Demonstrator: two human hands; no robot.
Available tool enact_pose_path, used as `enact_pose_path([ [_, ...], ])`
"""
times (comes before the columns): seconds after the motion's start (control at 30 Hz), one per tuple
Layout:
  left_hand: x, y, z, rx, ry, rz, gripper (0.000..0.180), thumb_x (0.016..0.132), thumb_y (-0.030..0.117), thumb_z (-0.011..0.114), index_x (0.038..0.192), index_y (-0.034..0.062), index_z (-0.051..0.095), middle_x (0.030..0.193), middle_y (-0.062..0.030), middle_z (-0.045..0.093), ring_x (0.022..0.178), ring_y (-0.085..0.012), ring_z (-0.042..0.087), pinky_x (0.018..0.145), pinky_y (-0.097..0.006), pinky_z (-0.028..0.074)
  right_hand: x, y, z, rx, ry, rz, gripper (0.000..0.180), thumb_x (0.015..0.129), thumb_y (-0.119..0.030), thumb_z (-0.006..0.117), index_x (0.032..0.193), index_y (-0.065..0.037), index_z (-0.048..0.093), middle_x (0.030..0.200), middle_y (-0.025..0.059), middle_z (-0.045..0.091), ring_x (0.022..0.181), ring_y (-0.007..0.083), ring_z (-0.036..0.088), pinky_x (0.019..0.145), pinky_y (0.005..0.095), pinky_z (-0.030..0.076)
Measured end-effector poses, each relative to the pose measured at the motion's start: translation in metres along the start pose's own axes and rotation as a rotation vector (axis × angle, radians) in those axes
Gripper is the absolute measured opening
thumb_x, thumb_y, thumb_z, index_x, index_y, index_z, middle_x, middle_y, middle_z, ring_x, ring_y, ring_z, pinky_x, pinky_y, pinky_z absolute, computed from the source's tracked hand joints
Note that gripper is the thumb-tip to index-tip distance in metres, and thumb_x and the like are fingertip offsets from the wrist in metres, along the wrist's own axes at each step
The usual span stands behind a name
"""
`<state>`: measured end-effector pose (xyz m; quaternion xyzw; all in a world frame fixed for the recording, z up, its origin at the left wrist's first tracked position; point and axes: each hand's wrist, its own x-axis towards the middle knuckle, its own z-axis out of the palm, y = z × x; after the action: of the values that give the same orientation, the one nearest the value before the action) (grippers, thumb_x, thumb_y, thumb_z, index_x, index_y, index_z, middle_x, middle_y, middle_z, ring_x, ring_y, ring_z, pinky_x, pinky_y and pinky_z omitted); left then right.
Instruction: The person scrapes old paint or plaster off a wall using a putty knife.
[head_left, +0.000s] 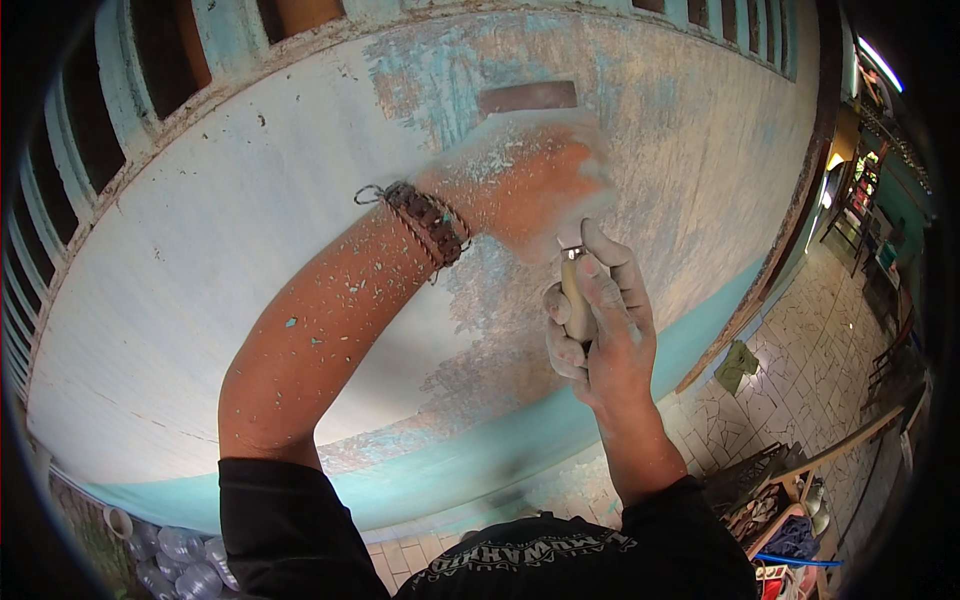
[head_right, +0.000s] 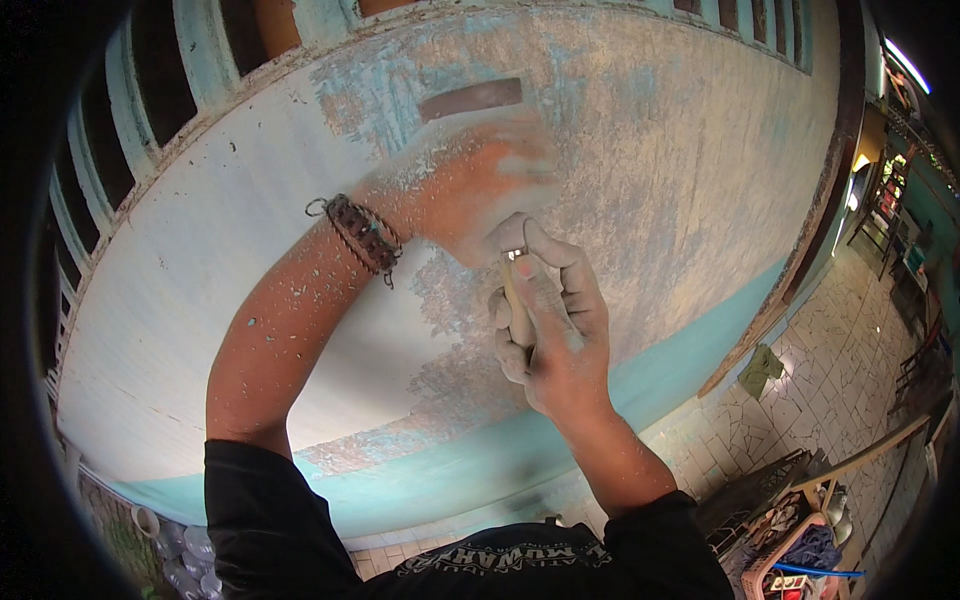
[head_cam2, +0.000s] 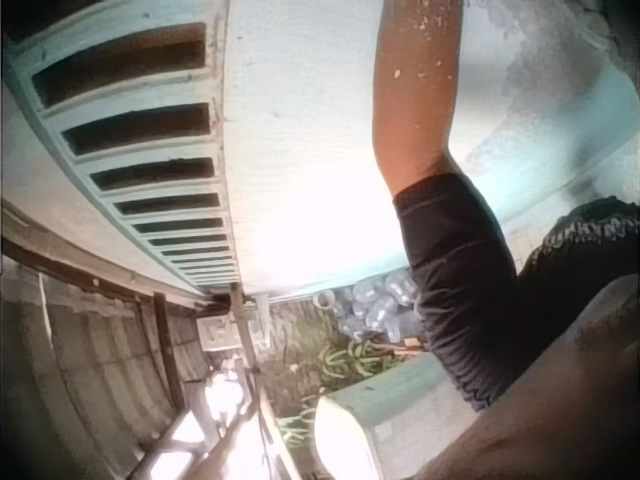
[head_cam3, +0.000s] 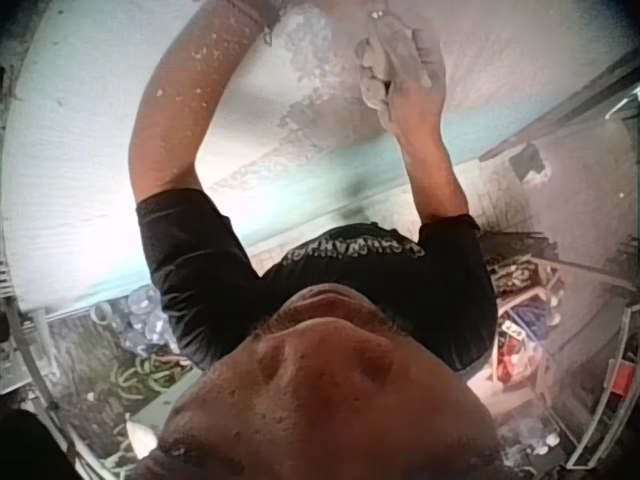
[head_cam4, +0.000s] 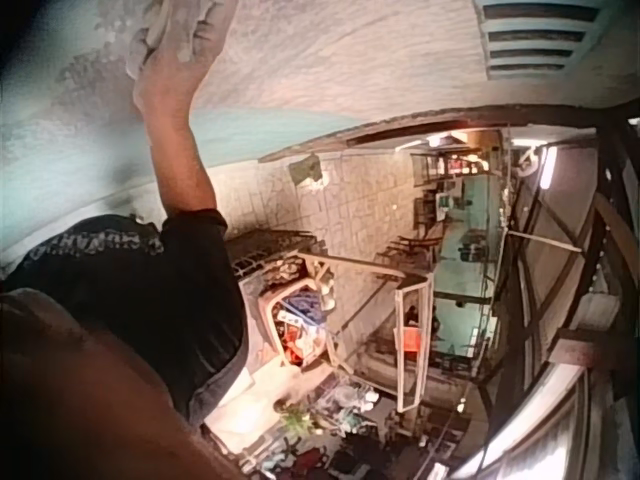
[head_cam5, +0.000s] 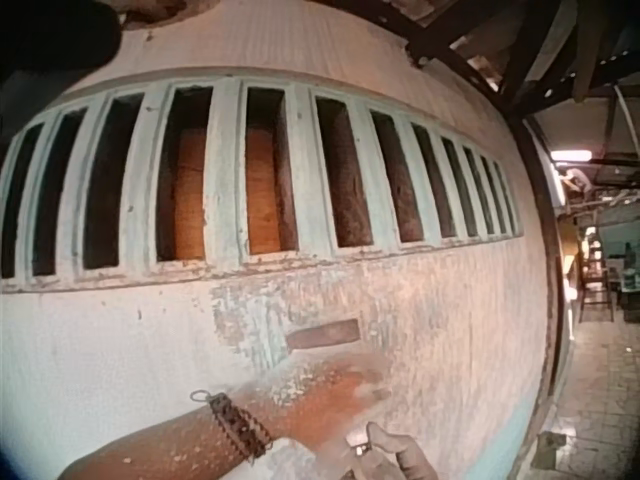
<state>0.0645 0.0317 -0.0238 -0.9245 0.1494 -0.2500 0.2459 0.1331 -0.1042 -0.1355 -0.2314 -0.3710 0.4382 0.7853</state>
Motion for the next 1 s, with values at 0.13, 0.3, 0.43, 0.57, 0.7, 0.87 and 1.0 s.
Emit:
enact_pose_path([
  [0.13,0.007,-0.006,-0.004,0.031,-0.102,-0.075,0.027,0.055,0.012,0.065,0.08,0.0043,0.059,0.085,-0.0125,0.056,0.09,-0.0315,0.055,0.075,-0.042,0.047,0.004,-0.007,0.008,-0.018,0.026,-0.041,0.032,0.096,-0.021,0.047,0.127,-0.014,0.047,0.069,0.0077,0.053,0.039,0.0047,0.038,0.031,0.0163,0.028],
  [0.3,-0.022,0.012,0.013,0.128,-0.055,-0.034,0.037,0.055,0.021,0.067,0.089,0.007,0.063,0.095,-0.0095,0.061,0.103,-0.0286,0.056,0.087,-0.04,0.048,-0.011,0.009,-0.003,0.036,-0.017,0.026,0.028,0.096,-0.02,0.049,0.122,-0.012,0.046,0.075,0.0031,0.05,0.055,0.0035,0.044,0.035,0.0169,0.03],
  [0.43,-0.054,0.076,0.059,0.088,-0.16,-0.122,0.04,0.055,0.029,0.065,0.09,0.0097,0.064,0.102,-0.0073,0.061,0.109,-0.0268,0.054,0.095,-0.041,0.044,-0.059,0.063,-0.054,-0.043,-0.02,0.085,0.027,0.097,-0.019,0.045,0.123,-0.012,0.044,0.071,0.0041,0.049,0.05,0.0036,0.039,0.036,0.0167,0.029],
  [0.57,-0.09,0.146,0.107,-0.073,-0.396,-0.282,0.039,0.053,0.031,0.066,0.086,0.0103,0.065,0.104,-0.0069,0.059,0.11,-0.025,0.052,0.099,-0.042,0.042,-0.114,0.124,-0.114,-0.002,0.034,0.316,0.025,0.096,-0.019,0.047,0.12,-0.014,0.044,0.075,0.0096,0.054,0.046,0.0068,0.042,0.034,0.0183,0.03],
  [0.7,-0.112,0.183,0.143,-0.301,-0.297,-0.428,0.036,0.055,0.023,0.067,0.087,0.0059,0.063,0.107,-0.0123,0.056,0.116,-0.0308,0.048,0.103,-0.047,0.037,-0.128,0.135,-0.136,0.013,0.052,0.429,0.028,0.095,-0.017,0.049,0.122,-0.014,0.043,0.074,0.0089,0.054,0.044,0.0056,0.038,0.034,0.0183,0.028],
  [0.87,-0.109,0.229,0.12,-0.181,0.184,-0.816,0.043,0.059,0.0,0.062,0.103,-0.0023,0.059,0.12,-0.0233,0.051,0.125,-0.0396,0.041,0.107,-0.047,0.03,-0.121,0.107,-0.149,-0.131,-0.026,0.414,0.031,0.096,-0.015,0.048,0.125,-0.01,0.041,0.071,0.0064,0.053,0.042,0.0038,0.033,0.035,0.0179,0.026],
  [1.0,-0.132,0.266,0.122,-0.58,0.47,-1.247,0.043,0.073,0.0,0.063,0.114,-0.0022,0.051,0.121,-0.0232,0.051,0.114,-0.0357,0.051,0.096,-0.042,0.04,-0.119,0.088,-0.135,-0.147,-0.032,0.432,0.036,0.095,-0.013,0.048,0.129,-0.006,0.036,0.072,0.0057,0.053,0.043,0.0021,0.031,0.036,0.018,0.026],
])
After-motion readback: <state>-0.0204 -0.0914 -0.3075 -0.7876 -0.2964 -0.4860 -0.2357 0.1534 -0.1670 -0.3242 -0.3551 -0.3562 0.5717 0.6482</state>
